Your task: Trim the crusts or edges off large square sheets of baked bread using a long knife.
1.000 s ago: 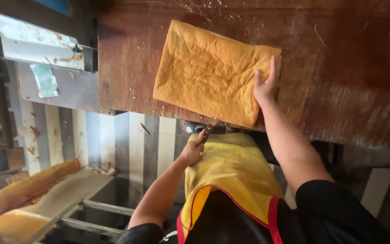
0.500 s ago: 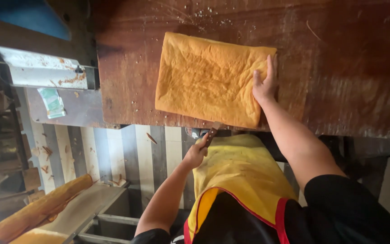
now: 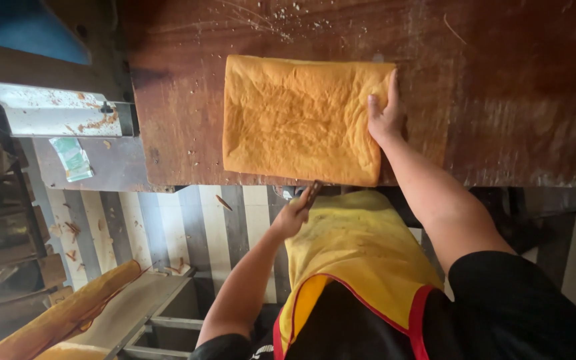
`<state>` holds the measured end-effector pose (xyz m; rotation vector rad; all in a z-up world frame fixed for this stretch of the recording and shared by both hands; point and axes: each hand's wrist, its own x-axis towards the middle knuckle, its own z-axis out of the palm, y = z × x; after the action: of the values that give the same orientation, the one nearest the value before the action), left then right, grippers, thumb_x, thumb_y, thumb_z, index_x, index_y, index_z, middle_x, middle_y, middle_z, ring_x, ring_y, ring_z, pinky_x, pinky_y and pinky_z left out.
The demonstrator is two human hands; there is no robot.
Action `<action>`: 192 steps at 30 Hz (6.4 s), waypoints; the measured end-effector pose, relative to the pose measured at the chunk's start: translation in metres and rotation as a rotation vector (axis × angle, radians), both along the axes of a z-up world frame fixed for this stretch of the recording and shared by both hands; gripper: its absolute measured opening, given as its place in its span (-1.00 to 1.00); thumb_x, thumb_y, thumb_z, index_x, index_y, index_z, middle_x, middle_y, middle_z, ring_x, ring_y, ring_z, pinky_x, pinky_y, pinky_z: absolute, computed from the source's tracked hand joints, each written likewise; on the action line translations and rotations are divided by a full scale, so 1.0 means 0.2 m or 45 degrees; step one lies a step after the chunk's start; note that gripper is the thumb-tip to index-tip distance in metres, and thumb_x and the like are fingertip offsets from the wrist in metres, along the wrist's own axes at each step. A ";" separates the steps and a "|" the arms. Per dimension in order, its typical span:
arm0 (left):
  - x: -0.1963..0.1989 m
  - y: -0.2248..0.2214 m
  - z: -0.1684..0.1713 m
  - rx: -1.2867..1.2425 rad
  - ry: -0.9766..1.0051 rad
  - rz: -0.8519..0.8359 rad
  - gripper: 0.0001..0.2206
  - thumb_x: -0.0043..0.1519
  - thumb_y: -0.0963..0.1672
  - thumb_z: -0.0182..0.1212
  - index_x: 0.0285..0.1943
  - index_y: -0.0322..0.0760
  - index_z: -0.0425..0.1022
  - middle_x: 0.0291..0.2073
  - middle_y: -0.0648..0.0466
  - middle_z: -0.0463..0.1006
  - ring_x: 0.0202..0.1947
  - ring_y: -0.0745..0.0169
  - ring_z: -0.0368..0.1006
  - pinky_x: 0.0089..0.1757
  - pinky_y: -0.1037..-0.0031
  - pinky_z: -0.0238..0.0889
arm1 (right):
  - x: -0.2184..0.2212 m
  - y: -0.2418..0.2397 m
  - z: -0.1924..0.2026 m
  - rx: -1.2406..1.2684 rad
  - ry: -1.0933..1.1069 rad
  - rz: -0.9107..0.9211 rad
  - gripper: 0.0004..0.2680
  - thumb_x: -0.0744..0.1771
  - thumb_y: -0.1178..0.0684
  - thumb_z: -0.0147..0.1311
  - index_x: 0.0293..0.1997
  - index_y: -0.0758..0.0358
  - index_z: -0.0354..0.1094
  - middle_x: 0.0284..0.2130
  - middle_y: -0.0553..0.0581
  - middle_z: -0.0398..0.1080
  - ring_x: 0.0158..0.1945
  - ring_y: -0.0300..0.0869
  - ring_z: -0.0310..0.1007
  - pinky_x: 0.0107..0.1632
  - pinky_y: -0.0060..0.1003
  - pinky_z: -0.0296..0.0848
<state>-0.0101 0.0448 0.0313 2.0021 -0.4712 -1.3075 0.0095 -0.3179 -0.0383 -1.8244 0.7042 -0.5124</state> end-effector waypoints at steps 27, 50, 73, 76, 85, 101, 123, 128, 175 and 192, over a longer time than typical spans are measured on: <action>0.23 -0.05 0.11 -0.315 0.236 0.058 -0.32 0.16 -0.27 -0.08 0.56 -0.09 0.02 0.26 0.35 0.36 -0.12 0.45 0.45 -0.28 0.48 0.29 | -0.02 -0.02 -0.01 -0.145 0.101 -0.034 -0.53 0.47 0.14 -0.02 0.60 0.05 -0.14 0.52 0.19 0.02 0.53 0.10 0.16 0.46 -0.16 0.26; 0.17 -0.26 -0.22 -0.024 0.079 0.210 -0.75 0.30 -0.23 0.09 0.14 -0.37 0.52 -0.43 0.11 0.46 -0.46 0.35 0.34 -0.38 0.42 0.25 | -0.23 -0.01 0.34 -0.120 0.496 0.241 -0.44 0.38 -0.18 0.08 0.58 -0.13 -0.12 0.58 0.08 -0.20 0.59 0.02 -0.21 0.44 0.28 -0.15; 0.16 -0.19 0.02 0.004 -0.017 -0.135 -0.49 0.31 -0.23 0.06 0.48 -0.07 0.21 -0.27 0.04 0.53 -0.36 0.29 0.47 -0.22 0.41 0.41 | -0.75 0.09 0.19 -0.507 0.455 0.642 -0.29 0.21 -0.19 0.37 0.51 -0.34 -0.01 0.55 0.28 -0.25 0.58 0.10 -0.20 0.23 0.13 -0.02; 0.14 0.07 0.12 0.044 -0.062 -0.212 -0.40 0.33 -0.21 0.04 0.58 0.01 0.03 -0.19 0.20 0.54 -0.40 0.30 0.38 -0.20 0.48 0.36 | -0.73 0.09 0.19 -0.512 0.468 0.624 -0.31 0.21 -0.18 0.37 0.50 -0.38 0.02 0.57 0.24 -0.24 0.59 0.06 -0.19 0.24 0.10 -0.01; 0.16 -0.10 -0.02 -0.198 -0.163 -0.321 -0.42 0.34 -0.24 0.04 0.60 -0.09 0.10 0.02 -0.09 0.55 -0.10 0.24 0.40 -0.05 0.41 0.31 | -0.71 0.09 0.21 -0.517 0.501 0.634 -0.32 0.23 -0.18 0.35 0.51 -0.29 -0.01 0.56 0.28 -0.31 0.58 0.08 -0.20 0.25 0.08 -0.03; 0.10 0.18 0.06 0.277 -0.118 -0.389 -0.43 0.34 -0.12 0.06 0.57 0.22 0.10 -0.25 -0.04 0.59 -0.34 0.16 0.54 -0.18 0.32 0.41 | -0.79 0.16 0.05 -0.483 0.220 0.127 -0.35 0.13 -0.17 0.54 0.17 0.23 0.11 0.04 0.33 0.19 0.14 0.24 0.19 0.15 0.12 0.17; 0.12 0.07 0.03 0.243 -0.164 -0.553 -0.49 0.37 -0.09 0.08 0.55 0.16 0.16 -0.35 0.00 0.54 -0.37 0.29 0.46 -0.22 0.39 0.37 | -0.95 0.09 0.22 -0.086 0.048 0.127 -0.66 0.22 0.04 0.50 -0.04 0.37 0.45 -0.27 0.16 0.46 -0.30 -0.12 0.47 -0.21 -0.25 0.48; -0.02 -0.47 0.02 -0.038 -0.103 -0.551 -0.39 0.33 -0.11 0.08 0.61 0.14 0.04 -0.19 -0.17 0.56 -0.24 0.07 0.48 -0.10 0.30 0.37 | -0.93 0.09 0.26 -0.451 0.070 0.131 -0.72 0.22 0.00 0.47 -0.12 0.32 0.53 -0.29 0.18 0.44 -0.18 0.05 0.46 -0.12 -0.11 0.45; 0.43 -0.34 0.44 0.539 -1.127 0.605 -0.43 0.14 -0.06 0.24 0.36 -0.29 0.28 0.15 -0.24 0.43 0.18 -0.24 0.34 0.11 0.11 0.24 | -0.75 -0.36 0.08 -0.411 0.801 -0.282 -0.63 0.30 0.00 0.26 0.15 0.40 0.34 0.07 0.45 0.31 0.12 0.30 0.31 0.15 0.08 0.33; 0.99 0.19 0.16 -0.046 -0.159 0.909 -0.56 -0.02 -0.08 0.40 -0.01 -0.45 0.51 -0.29 -0.09 0.65 -0.28 0.17 0.58 -0.24 0.37 0.44 | -0.18 0.18 0.33 1.410 0.462 -0.314 -0.64 0.37 -0.08 -0.02 0.29 0.24 0.26 0.10 0.18 0.43 0.10 0.07 0.45 0.12 0.10 0.44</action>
<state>0.1876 0.0822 0.0637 1.9554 0.1677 -0.7252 -0.0275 -0.2816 0.0284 -0.7792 1.1650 0.0980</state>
